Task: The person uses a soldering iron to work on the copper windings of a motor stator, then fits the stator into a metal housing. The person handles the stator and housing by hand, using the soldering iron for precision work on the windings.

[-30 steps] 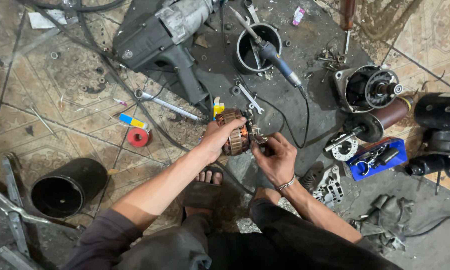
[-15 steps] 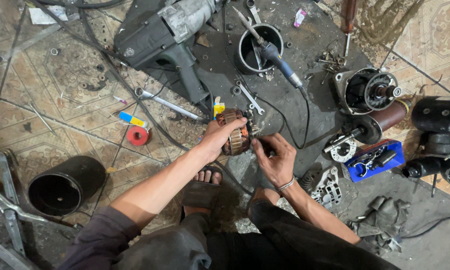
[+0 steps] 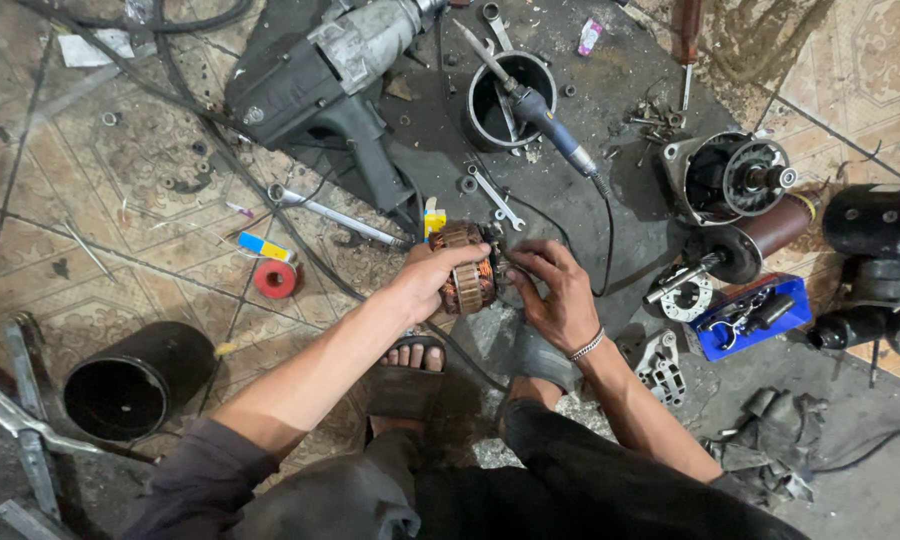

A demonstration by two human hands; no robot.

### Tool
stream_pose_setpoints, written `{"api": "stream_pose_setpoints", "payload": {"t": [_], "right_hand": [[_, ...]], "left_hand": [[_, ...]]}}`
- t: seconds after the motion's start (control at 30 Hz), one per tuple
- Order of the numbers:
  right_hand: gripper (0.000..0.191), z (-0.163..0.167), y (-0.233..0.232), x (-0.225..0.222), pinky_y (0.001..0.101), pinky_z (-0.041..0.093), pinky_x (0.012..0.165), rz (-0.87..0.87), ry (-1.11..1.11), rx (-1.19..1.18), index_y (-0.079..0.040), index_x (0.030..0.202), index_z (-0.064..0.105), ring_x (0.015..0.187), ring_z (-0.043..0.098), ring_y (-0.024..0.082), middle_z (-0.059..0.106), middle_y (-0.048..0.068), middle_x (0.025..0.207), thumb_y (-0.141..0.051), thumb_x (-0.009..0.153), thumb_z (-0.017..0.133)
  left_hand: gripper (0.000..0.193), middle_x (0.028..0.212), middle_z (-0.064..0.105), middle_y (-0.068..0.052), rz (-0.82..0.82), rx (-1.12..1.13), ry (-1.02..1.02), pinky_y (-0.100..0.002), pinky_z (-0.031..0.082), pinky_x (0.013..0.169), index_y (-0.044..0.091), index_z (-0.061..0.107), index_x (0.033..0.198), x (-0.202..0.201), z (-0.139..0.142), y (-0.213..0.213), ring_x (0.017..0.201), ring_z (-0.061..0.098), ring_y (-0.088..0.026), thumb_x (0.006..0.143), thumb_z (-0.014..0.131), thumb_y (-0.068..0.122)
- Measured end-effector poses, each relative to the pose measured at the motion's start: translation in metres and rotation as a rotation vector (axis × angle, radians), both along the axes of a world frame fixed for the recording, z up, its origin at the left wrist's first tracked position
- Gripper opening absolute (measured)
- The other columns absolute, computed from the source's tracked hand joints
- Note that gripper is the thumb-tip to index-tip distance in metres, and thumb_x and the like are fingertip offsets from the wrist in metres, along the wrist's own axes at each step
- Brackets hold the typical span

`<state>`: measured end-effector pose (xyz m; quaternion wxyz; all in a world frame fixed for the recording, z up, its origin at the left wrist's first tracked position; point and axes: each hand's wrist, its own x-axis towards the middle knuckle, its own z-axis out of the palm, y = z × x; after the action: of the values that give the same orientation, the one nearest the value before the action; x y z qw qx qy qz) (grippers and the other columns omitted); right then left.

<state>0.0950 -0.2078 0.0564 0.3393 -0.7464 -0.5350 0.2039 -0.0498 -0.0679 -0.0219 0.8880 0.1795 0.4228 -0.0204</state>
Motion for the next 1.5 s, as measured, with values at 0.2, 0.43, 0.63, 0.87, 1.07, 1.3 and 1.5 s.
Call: {"api": "stream_pose_setpoints", "payload": {"t": [0.2,0.43,0.63,0.87,1.07,1.3,1.5], "right_hand": [[0.016,0.000,-0.002,0.002,0.0400,0.055,0.083,-0.002,-0.038,-0.015,-0.001,0.105,0.070,0.095,0.068,0.034,0.068,0.014,0.103,-0.003,0.090,0.074],[0.015,0.028,-0.028,-0.001,0.0320,0.058,0.069,-0.281,0.619,-0.178,-0.004,0.105,0.070,0.080,0.068,0.013,0.073,0.004,0.094,-0.009,0.092,0.075],[0.018,0.058,-0.035,-0.004,0.0297,0.057,0.082,-0.015,1.073,-0.246,0.003,0.103,0.071,0.092,0.069,0.012,0.075,0.007,0.097,-0.009,0.091,0.074],[0.019,0.044,-0.022,-0.023,0.0314,0.055,0.073,0.052,1.321,-0.405,0.007,0.102,0.073,0.083,0.068,0.015,0.076,0.009,0.091,-0.006,0.089,0.077],[0.021,0.033,-0.017,-0.032,0.0309,0.053,0.087,0.041,1.193,-0.312,0.005,0.109,0.070,0.097,0.065,0.013,0.073,0.006,0.102,-0.004,0.091,0.075],[0.025,0.041,-0.023,-0.040,0.0316,0.052,0.094,0.085,1.126,-0.293,0.004,0.116,0.068,0.106,0.064,0.012,0.075,0.006,0.112,-0.001,0.092,0.069],[0.022,0.040,-0.027,-0.040,0.0325,0.056,0.085,0.069,1.031,-0.311,0.005,0.113,0.071,0.097,0.066,0.012,0.077,0.009,0.103,-0.003,0.093,0.073]], "left_hand": [[0.021,0.082,0.074,-0.008,-0.004,-0.168,-0.032,-0.041,0.061,0.069,0.006,0.070,0.097,0.000,-0.011,0.001,0.070,0.073,-0.022,0.080,0.079,0.016],[0.033,0.102,0.076,-0.008,0.175,-0.131,-0.125,-0.042,0.062,0.082,0.008,0.069,0.114,-0.025,0.020,0.012,0.089,0.075,-0.023,0.088,0.073,0.027],[0.068,0.121,0.071,-0.014,0.327,-0.086,-0.466,-0.048,0.058,0.096,0.001,0.057,0.140,-0.041,0.037,0.024,0.107,0.070,-0.027,0.080,0.080,0.023],[0.096,0.147,0.059,-0.011,0.335,0.158,-0.721,-0.044,0.044,0.122,0.004,0.047,0.156,-0.045,0.043,0.035,0.137,0.057,-0.026,0.069,0.086,0.016],[0.110,0.156,0.051,-0.009,0.280,0.163,-0.723,-0.044,0.037,0.126,0.010,0.039,0.156,-0.052,0.044,0.033,0.144,0.050,-0.027,0.059,0.090,0.019],[0.117,0.157,0.050,-0.013,0.168,0.183,-0.775,-0.042,0.033,0.129,0.002,0.035,0.162,-0.060,0.046,0.037,0.146,0.049,-0.027,0.061,0.092,0.020],[0.120,0.156,0.052,-0.012,0.094,0.311,-0.768,-0.038,0.033,0.128,-0.002,0.035,0.161,-0.064,0.043,0.047,0.145,0.050,-0.024,0.059,0.094,0.020]]}}
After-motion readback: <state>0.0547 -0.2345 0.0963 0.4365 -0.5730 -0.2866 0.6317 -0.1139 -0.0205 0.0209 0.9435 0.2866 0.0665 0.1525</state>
